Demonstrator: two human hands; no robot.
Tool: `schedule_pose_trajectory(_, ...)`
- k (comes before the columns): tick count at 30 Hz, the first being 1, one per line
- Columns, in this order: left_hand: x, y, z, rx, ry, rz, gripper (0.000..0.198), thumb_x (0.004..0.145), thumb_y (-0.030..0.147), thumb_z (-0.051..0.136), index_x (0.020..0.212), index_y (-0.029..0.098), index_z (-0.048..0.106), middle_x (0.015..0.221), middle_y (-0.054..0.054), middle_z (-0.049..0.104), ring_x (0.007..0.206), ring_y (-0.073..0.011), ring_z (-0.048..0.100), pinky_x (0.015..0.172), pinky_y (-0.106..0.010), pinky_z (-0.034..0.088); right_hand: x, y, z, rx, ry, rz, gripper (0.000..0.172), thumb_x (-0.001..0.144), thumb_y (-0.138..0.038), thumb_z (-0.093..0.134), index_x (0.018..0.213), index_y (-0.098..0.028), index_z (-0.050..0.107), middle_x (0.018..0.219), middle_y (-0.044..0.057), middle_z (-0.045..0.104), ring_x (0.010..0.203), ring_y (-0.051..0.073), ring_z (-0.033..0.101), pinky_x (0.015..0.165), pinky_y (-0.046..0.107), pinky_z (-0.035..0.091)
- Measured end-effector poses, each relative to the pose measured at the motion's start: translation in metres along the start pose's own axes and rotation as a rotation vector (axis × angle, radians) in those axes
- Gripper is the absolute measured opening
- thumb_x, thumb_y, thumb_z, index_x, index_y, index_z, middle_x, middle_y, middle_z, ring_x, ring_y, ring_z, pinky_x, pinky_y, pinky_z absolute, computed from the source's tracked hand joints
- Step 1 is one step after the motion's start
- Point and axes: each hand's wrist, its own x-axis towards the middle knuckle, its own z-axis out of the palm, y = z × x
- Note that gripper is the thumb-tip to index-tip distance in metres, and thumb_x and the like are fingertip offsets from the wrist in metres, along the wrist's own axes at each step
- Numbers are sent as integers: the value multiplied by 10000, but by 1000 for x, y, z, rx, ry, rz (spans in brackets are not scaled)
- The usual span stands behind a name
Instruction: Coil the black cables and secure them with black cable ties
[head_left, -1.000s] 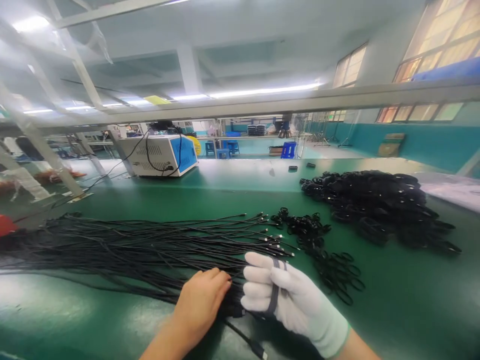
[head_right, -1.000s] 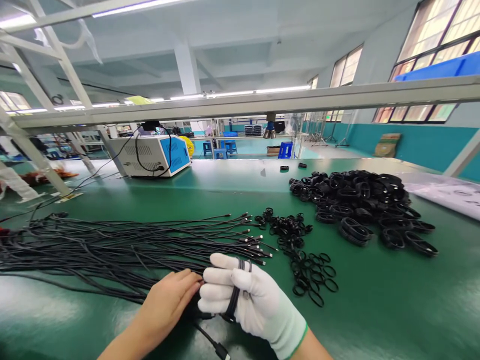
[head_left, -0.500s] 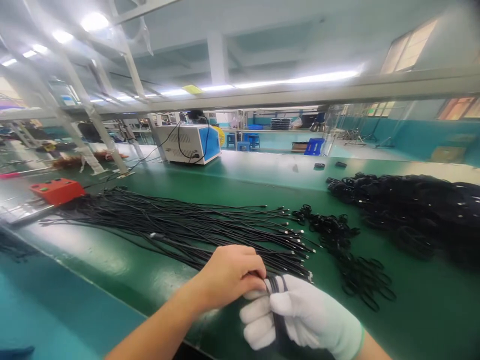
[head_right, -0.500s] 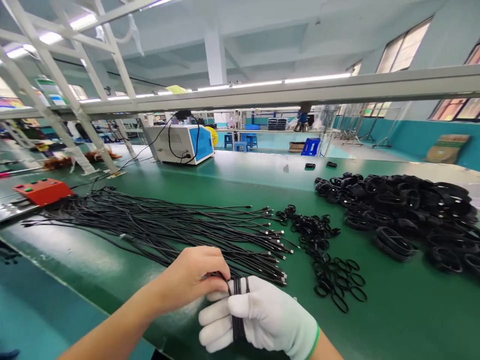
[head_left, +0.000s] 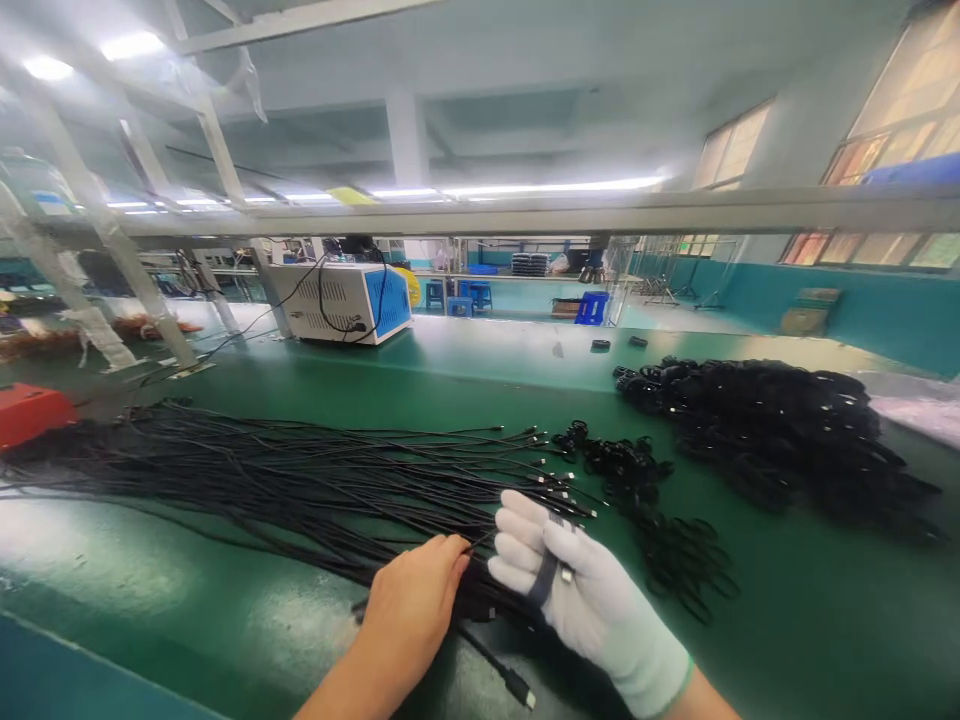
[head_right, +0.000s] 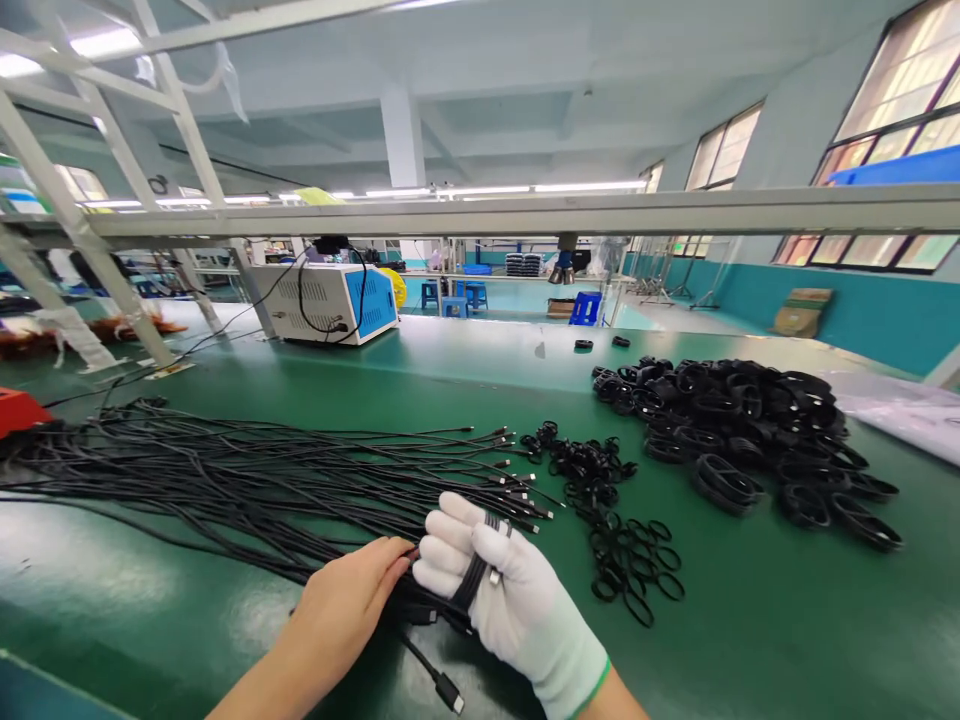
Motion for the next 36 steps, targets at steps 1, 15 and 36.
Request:
schedule_pose_trajectory(1,-3,6,2,86,-6,-42,288,922,212,330,951,226,616,899,-40,676,813,-221,641,647,-288,400,1,-3,-3,-22,40,-14,334,778,-222,654,1096,-146,585,868,33,599,772,128,557,845,357,419)
schedule_pose_trajectory(15,-2,23,-6,374,243,683,130,832,230,580,717,191,532,702,4,608,651,-172,518,622,-308,313,0,10,-13,-293,84,107,289,775,-231,663,1041,-135,603,933,96,658,875,195,609,857,386,427)
schedule_pose_trajectory(36,42,21,-47,-166,-387,661,99,782,216,626,689,186,610,705,27,573,661,-113,516,589,-204,363,-10,18,-27,-85,-248,539,350,746,-299,621,945,-12,637,796,145,718,721,263,695,680,424,541)
